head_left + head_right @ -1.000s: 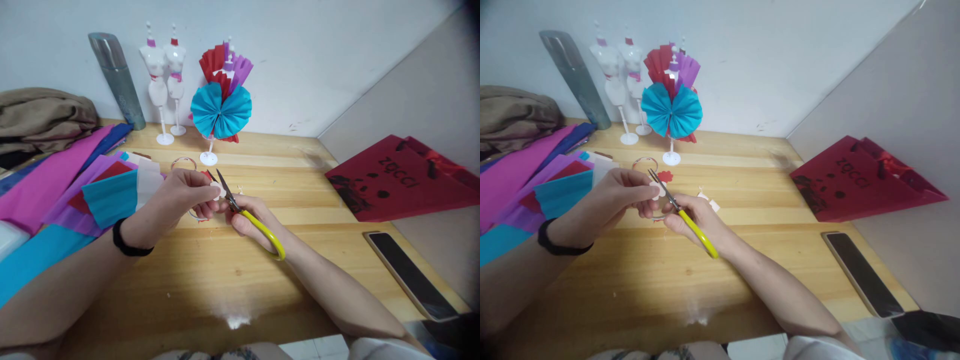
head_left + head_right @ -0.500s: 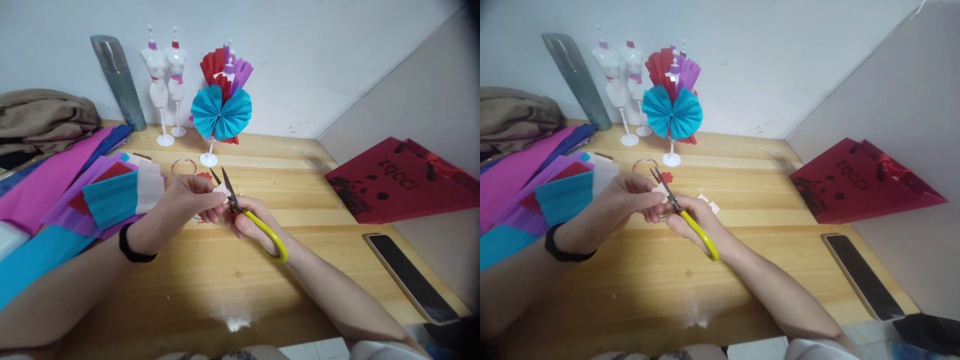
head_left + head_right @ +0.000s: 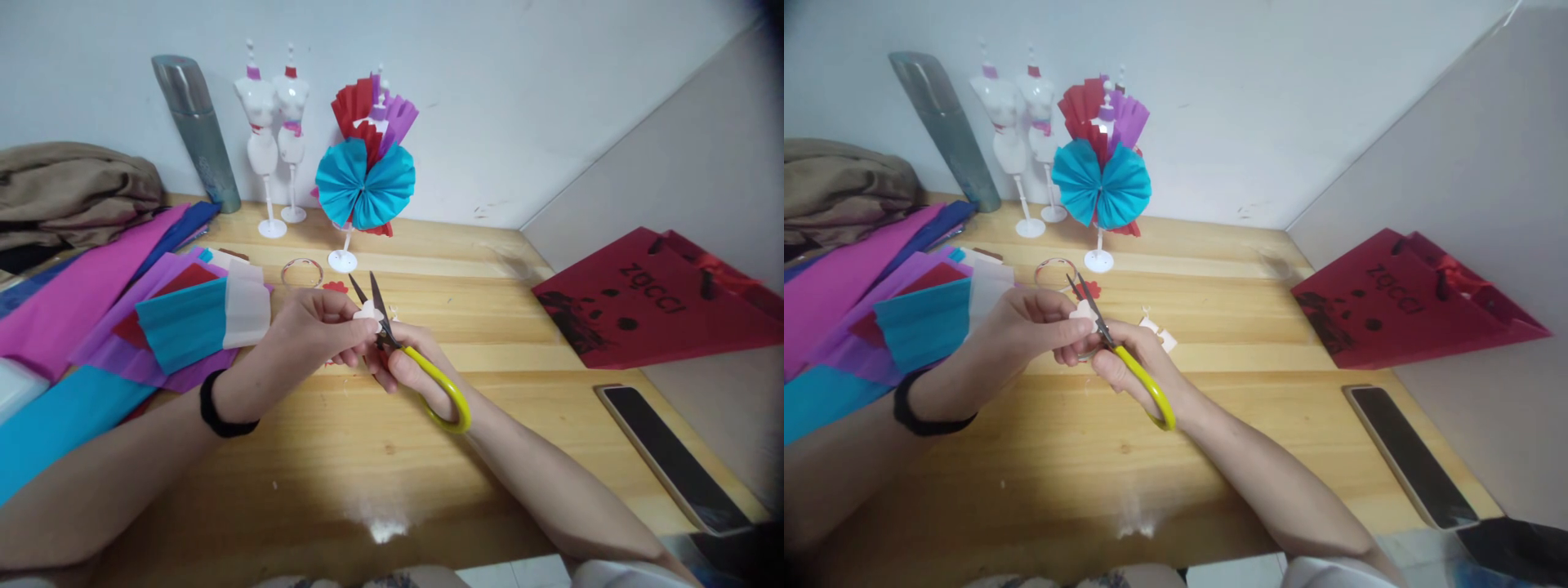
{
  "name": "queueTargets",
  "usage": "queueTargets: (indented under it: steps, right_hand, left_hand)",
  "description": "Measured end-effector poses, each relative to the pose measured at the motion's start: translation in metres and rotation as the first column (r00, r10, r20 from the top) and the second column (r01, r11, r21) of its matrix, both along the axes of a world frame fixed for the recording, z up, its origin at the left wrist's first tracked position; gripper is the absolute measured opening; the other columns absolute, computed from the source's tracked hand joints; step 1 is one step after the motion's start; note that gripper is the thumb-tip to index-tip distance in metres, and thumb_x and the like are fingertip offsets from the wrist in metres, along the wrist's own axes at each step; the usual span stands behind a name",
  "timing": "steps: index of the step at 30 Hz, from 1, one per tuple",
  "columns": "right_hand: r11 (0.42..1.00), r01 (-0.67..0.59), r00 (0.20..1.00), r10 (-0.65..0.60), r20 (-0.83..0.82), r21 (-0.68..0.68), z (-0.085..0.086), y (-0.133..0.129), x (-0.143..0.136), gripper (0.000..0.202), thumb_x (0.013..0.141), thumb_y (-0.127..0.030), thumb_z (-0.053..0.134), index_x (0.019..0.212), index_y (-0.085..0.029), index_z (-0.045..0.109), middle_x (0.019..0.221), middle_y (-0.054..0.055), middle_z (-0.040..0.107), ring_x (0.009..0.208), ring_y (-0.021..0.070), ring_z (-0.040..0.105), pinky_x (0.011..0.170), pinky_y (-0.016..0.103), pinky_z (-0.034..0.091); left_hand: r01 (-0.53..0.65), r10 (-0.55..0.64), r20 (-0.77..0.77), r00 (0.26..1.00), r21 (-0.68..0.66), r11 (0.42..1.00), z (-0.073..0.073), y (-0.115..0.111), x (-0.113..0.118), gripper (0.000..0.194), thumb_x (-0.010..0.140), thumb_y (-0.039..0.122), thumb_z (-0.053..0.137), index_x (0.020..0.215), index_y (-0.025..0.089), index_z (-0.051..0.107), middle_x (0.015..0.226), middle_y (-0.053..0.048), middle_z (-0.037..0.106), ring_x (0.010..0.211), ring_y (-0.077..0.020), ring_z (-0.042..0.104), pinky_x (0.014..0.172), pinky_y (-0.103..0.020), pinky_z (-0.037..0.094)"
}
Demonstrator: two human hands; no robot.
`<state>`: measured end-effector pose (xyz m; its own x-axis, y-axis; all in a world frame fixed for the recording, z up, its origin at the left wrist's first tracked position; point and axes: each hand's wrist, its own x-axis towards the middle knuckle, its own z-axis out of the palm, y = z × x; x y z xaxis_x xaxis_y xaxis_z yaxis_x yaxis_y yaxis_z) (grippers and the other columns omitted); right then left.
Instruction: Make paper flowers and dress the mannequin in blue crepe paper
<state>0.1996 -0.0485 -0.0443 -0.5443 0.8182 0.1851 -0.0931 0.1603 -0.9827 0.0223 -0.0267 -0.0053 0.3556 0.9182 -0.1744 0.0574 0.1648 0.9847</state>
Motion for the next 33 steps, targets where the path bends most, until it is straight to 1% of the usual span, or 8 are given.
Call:
queueTargets:
  steps: [3,6,10,17,25,33]
  right_hand:
    - [1.000,0.012,1.000,-0.012,0.025,0.020,0.0006,-0.0003,0.0002,0.047,0.090,-0.063,0.056,0.088,-0.016,0.061,0.070,-0.001,0.050,0.054,0.0093,0.041,0.046,0.023,0.038]
    - [0.999,0.013,0.999,-0.014,0.045,0.030,-0.0001,-0.0009,0.0008,0.048,0.090,-0.063,0.055,0.092,-0.016,0.063,0.069,-0.001,0.051,0.054,0.0094,0.041,0.047,0.023,0.039]
    - [1.000,0.010,0.999,-0.011,0.033,0.022,-0.0016,-0.0010,0.0009,0.048,0.091,-0.063,0.055,0.094,-0.016,0.063,0.068,-0.002,0.051,0.051,0.0083,0.039,0.047,0.023,0.039]
    - [1.000,0.023,0.999,-0.023,0.023,-0.004,-0.0021,-0.0022,0.0012,0.048,0.089,-0.063,0.057,0.092,-0.016,0.064,0.069,-0.002,0.051,0.050,0.0079,0.039,0.046,0.023,0.037]
    - [1.000,0.017,1.000,-0.017,-0.003,-0.018,-0.0032,-0.0017,0.0002,0.046,0.090,-0.061,0.057,0.093,-0.015,0.065,0.069,-0.001,0.052,0.050,0.0074,0.039,0.045,0.022,0.037]
    - [0.999,0.020,1.000,-0.021,-0.012,-0.026,-0.0062,-0.0022,0.0003,0.047,0.089,-0.062,0.058,0.093,-0.015,0.064,0.069,-0.001,0.053,0.050,0.0075,0.039,0.043,0.021,0.036]
  left_hand:
    - [0.003,-0.003,-0.014,1.000,0.011,1.000,-0.0003,-0.0007,0.0004,0.020,0.075,0.018,0.069,0.056,0.012,0.065,0.047,0.001,0.062,0.045,-0.0061,0.056,0.045,-0.013,0.043]
    - [0.007,-0.005,-0.045,0.999,0.035,0.999,-0.0018,-0.0001,0.0008,0.023,0.076,0.021,0.070,0.055,0.013,0.063,0.047,0.002,0.061,0.045,-0.0058,0.055,0.045,-0.014,0.042]
    - [0.014,-0.008,-0.081,0.997,0.065,0.998,-0.0028,0.0010,0.0011,0.027,0.076,0.022,0.070,0.053,0.013,0.061,0.047,0.001,0.061,0.046,-0.0061,0.055,0.046,-0.014,0.042]
    - [0.013,-0.011,-0.046,0.999,0.052,0.999,-0.0013,0.0008,0.0016,0.025,0.076,0.020,0.070,0.053,0.014,0.062,0.048,0.001,0.062,0.047,-0.0065,0.056,0.046,-0.014,0.042]
    - [-0.002,0.006,-0.059,0.998,0.065,0.998,-0.0018,0.0000,0.0008,0.025,0.075,0.021,0.070,0.052,0.014,0.061,0.048,0.001,0.062,0.047,-0.0068,0.056,0.046,-0.014,0.043]
    - [0.009,-0.006,-0.063,0.998,0.047,0.999,0.0014,0.0005,0.0015,0.025,0.074,0.021,0.069,0.052,0.015,0.061,0.048,0.000,0.063,0.047,-0.0072,0.057,0.047,-0.015,0.044]
